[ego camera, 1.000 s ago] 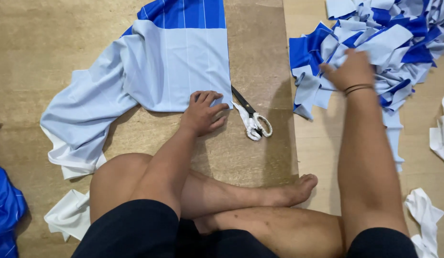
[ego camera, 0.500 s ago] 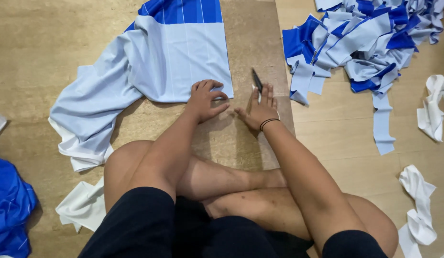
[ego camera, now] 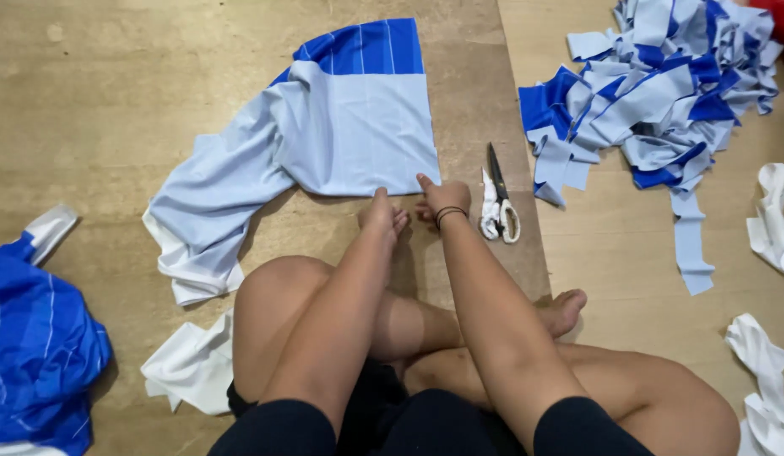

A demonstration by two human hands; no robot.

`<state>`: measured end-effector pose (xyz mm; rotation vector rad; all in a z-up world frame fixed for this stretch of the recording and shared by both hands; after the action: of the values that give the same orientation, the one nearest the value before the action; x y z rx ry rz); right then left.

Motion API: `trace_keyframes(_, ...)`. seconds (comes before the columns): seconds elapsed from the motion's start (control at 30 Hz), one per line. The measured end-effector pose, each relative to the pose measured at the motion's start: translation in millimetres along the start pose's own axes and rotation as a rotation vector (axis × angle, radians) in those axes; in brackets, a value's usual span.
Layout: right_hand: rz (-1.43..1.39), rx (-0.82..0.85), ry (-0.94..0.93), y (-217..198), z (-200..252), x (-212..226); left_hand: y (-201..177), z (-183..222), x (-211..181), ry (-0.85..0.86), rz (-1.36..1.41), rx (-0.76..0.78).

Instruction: Cutting a large blue and white striped fabric into smaller pieces using scissors.

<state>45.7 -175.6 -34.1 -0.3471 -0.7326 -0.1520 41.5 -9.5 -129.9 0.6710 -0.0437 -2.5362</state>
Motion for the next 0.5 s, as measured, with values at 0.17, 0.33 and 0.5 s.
trace_keyframes(0.17, -0.002, -0.275, -0.045, -12, -22, 0, 23, -30, -1, -0.017, 0.043, 0.156)
trace_keyframes(0.33, -0.532, -0.095, -0.212, -19, -37, -20, 18, 19, -16, -0.128, 0.178, 0.171)
trace_keyframes(0.5, -0.952, 0.065, -0.492, -57, 65, 43, 38, 58, -64, 0.008, 0.549, 0.375)
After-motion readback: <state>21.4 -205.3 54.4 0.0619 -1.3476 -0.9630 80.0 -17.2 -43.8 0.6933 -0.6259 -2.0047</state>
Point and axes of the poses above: each hand's wrist, its own z-axis away from the middle knuckle, its own y-axis out of the palm, x = y × z, the point moved 10 cm from there along -z, towards the middle knuckle, and after that the axes turned 2 degrees about -z, right-handed, at the moved point
